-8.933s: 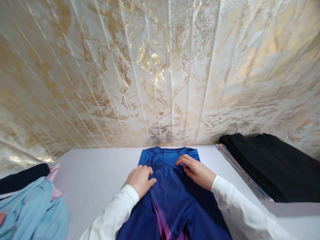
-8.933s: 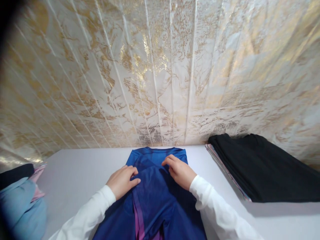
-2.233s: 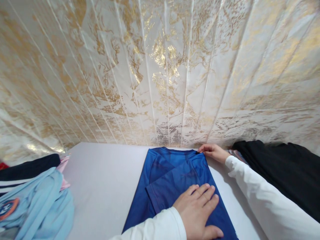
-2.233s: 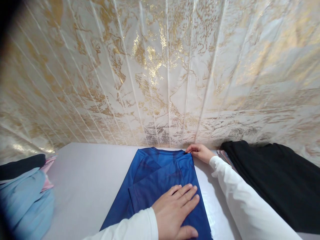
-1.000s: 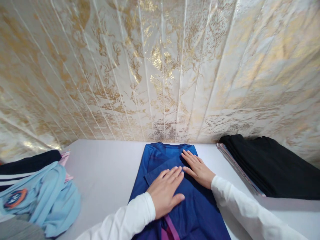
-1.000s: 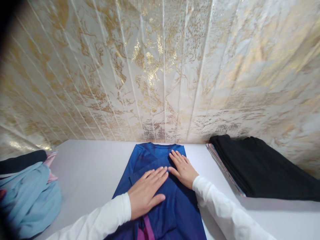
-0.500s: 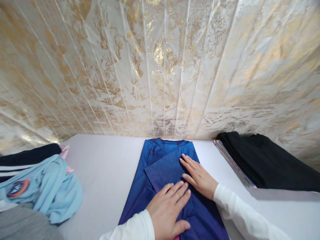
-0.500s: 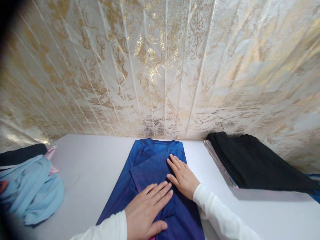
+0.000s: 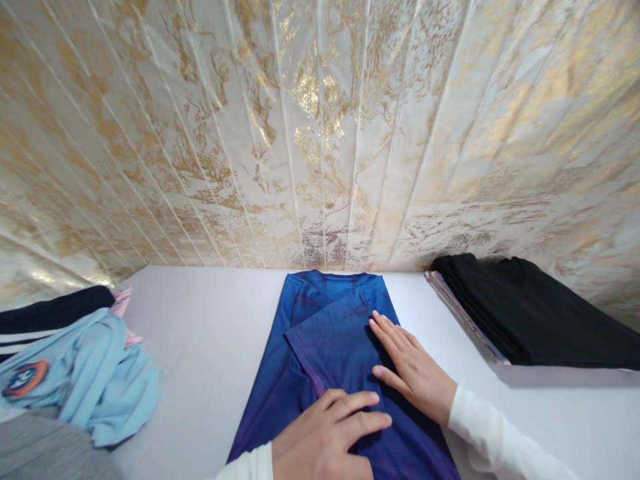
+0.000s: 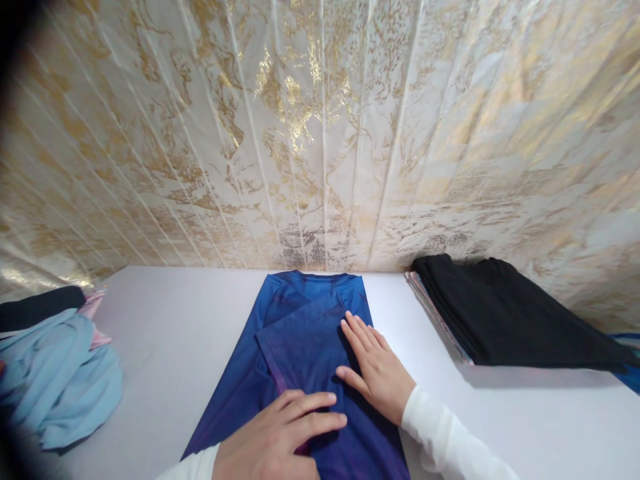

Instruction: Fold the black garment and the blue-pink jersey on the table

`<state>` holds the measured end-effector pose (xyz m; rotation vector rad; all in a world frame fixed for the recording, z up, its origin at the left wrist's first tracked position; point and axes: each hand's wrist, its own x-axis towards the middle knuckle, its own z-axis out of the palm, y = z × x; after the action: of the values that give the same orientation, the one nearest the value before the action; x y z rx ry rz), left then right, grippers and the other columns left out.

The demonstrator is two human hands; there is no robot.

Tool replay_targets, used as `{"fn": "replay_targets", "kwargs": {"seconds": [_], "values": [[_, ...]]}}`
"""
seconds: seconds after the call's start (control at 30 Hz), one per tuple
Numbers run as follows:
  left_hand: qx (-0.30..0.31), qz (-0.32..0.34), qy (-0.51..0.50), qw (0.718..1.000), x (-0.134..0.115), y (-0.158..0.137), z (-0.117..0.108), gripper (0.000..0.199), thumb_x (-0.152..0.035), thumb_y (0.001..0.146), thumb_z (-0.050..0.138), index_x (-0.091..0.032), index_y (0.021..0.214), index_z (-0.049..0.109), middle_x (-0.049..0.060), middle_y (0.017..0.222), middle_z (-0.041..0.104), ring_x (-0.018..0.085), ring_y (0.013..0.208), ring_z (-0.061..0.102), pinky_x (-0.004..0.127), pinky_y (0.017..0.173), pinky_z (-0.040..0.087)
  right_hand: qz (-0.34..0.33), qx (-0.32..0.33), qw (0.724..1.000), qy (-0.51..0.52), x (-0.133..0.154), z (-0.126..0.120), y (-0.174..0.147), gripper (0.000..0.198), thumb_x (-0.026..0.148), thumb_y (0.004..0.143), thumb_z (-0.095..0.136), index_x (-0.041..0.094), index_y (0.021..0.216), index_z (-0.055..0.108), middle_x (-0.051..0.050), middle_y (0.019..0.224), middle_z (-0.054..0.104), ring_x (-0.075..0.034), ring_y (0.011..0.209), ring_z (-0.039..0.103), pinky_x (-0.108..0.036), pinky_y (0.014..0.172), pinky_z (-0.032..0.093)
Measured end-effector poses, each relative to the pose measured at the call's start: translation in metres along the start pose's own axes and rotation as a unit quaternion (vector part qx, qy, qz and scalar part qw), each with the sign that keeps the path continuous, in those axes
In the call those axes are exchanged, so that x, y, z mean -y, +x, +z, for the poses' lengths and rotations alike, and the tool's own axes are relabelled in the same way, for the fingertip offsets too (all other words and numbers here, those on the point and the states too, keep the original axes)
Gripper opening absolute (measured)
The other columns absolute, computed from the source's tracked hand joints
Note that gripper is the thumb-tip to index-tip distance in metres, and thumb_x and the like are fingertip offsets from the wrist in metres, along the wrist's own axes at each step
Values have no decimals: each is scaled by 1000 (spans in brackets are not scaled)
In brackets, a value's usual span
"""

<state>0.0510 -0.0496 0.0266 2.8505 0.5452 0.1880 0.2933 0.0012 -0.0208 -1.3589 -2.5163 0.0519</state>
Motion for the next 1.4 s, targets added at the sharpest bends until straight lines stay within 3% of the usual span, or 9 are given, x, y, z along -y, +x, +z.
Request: {"fn": "replay_targets", "kwargs": {"seconds": [0.23, 0.37, 0.5, 0.73, 0.93, 1.17, 1.3, 1.4], "values": [[-41, 3, -38, 998, 1, 2, 6, 16, -30, 93, 54, -27, 86, 67, -1, 125, 58, 19, 125, 42, 32, 101, 34, 9, 15, 999, -33, -1, 5, -1, 72, 51, 91, 40, 20, 148, 9, -11, 152, 18, -25, 139, 17, -47, 108, 29], [-44, 10, -19, 999, 3, 0, 10, 19, -35, 92, 53, -26, 81, 66, -2, 125, 57, 19, 125, 41, 31, 99, 34, 13, 19, 999, -35, -4, 5, 3, 71, 53, 91, 39, 19, 148, 12, -10, 152, 22, -25, 139, 17, -48, 109, 28], [-18, 4, -34, 999, 6, -7, 0, 15, -31, 92, 53, -27, 85, 65, -2, 131, 52, 21, 128, 38, 33, 102, 33, 15, 11, 1000, -3, -5, 3, 2, 69, 52, 92, 38, 20, 148, 13, -10, 151, 23, -25, 139, 18, -48, 109, 29], [-69, -137, -105, 983, 18, -45, -15, 21, -24, 93, 41, -30, 102, 59, -1, 135, 48, 19, 123, 44, 32, 102, 35, 83, -91, 991, 58, -43, -21, -7, 56, 44, 96, 29, 25, 147, 19, -7, 149, 31, -24, 136, 28, -46, 109, 32], [-99, -185, -95, 973, 29, -55, -17, 21, -23, 91, 44, -29, 105, 58, 1, 134, 49, 20, 123, 44, 33, 102, 36, 102, -72, 990, 64, -73, -24, -7, 51, 46, 93, 33, 24, 139, 38, -7, 143, 41, -26, 132, 36, -47, 107, 35], [-137, -283, -61, 947, 70, -63, -10, 36, -27, 91, 47, -30, 126, 50, 4, 140, 45, 21, 129, 40, 40, 106, 33, 88, -24, 993, 76, -67, -14, 18, 50, 42, 92, 36, 21, 137, 42, -8, 143, 40, -25, 131, 37, -46, 107, 35], [-135, -309, -10, 941, 110, -50, -15, 42, -25, 93, 41, -26, 135, 41, 5, 145, 38, 20, 133, 33, 43, 107, 29, 67, -16, 996, 61, -52, -7, 44, 53, 48, 92, 36, 19, 136, 43, -10, 143, 40, -25, 132, 36, -46, 107, 35], [-147, -333, 32, 931, 149, -29, -31, 41, -15, 90, 40, -22, 130, 47, 7, 136, 48, 20, 126, 41, 40, 103, 33, 47, -30, 998, 38, -48, 4, 62, 54, 49, 92, 37, 18, 135, 44, -11, 143, 41, -26, 132, 35, -47, 106, 37]]}}
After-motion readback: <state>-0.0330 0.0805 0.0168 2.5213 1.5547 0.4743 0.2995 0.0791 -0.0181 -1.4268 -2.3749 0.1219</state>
